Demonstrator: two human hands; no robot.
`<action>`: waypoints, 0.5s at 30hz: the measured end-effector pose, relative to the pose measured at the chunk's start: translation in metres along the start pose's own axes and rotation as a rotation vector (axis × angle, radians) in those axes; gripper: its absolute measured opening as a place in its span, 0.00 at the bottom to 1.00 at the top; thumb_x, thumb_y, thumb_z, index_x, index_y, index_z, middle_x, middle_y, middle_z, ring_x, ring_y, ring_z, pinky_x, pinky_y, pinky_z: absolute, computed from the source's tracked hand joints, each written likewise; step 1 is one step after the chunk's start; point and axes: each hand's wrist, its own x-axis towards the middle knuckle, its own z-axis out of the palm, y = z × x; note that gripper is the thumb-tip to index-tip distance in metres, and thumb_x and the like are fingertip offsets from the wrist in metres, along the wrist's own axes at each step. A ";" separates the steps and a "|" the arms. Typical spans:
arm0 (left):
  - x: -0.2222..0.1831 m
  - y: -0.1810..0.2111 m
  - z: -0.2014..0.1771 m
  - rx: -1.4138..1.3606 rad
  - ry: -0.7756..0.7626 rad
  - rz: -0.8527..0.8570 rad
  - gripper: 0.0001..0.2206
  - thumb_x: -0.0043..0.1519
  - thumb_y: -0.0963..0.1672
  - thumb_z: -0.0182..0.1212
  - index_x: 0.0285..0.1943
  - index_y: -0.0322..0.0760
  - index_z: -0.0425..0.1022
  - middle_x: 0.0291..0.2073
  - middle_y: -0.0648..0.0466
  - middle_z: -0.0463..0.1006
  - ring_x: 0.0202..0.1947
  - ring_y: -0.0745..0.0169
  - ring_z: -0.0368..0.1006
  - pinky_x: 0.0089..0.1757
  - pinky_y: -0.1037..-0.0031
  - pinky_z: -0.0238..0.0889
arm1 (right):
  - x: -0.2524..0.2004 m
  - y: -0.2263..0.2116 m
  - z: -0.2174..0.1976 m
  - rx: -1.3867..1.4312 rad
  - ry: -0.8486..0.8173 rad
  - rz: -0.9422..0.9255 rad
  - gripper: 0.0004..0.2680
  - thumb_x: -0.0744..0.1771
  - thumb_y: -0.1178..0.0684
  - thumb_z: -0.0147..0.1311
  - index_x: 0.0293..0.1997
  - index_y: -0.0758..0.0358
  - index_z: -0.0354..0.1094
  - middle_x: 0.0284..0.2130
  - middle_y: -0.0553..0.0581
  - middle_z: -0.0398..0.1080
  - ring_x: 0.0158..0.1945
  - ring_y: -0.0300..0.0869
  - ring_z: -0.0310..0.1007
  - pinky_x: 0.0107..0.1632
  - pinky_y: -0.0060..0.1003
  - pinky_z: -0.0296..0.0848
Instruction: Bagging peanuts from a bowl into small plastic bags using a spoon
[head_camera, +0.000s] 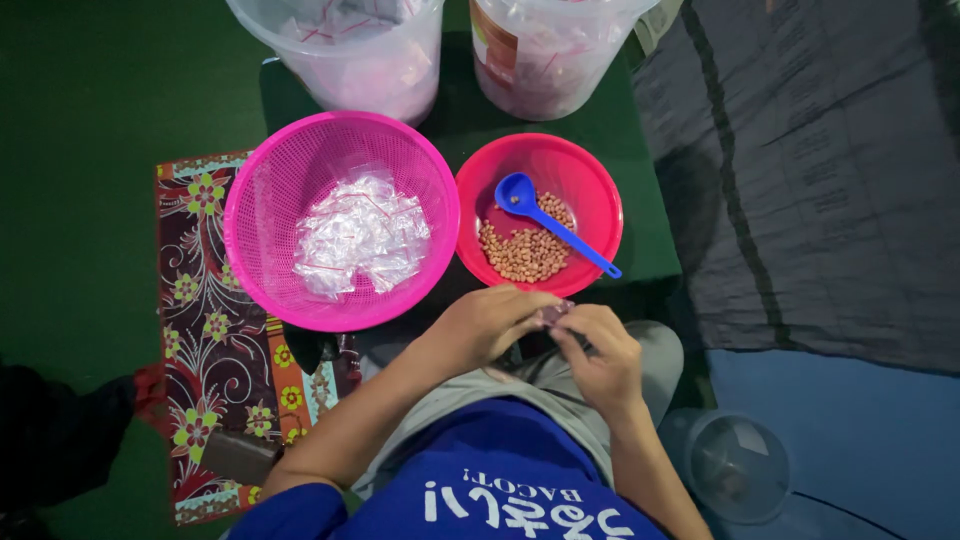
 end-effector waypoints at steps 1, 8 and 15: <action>0.000 -0.001 0.001 -0.026 -0.005 -0.007 0.13 0.61 0.42 0.52 0.55 0.37 0.67 0.32 0.49 0.74 0.34 0.49 0.72 0.37 0.65 0.67 | 0.002 -0.004 0.003 0.008 0.004 -0.006 0.03 0.59 0.57 0.62 0.29 0.60 0.74 0.26 0.51 0.72 0.30 0.44 0.72 0.36 0.32 0.72; -0.022 -0.022 0.008 0.034 -0.011 -0.092 0.04 0.57 0.45 0.59 0.34 0.42 0.73 0.29 0.58 0.70 0.32 0.58 0.69 0.36 0.73 0.64 | 0.004 -0.003 0.012 0.041 -0.025 -0.090 0.03 0.59 0.57 0.61 0.30 0.63 0.73 0.25 0.55 0.72 0.28 0.49 0.72 0.34 0.37 0.71; -0.025 -0.016 0.015 -0.038 0.029 -0.170 0.01 0.56 0.44 0.58 0.34 0.47 0.74 0.24 0.58 0.68 0.29 0.58 0.69 0.33 0.74 0.64 | 0.001 -0.001 0.009 0.000 -0.093 -0.012 0.01 0.59 0.57 0.60 0.27 0.59 0.73 0.23 0.52 0.72 0.27 0.47 0.72 0.32 0.36 0.71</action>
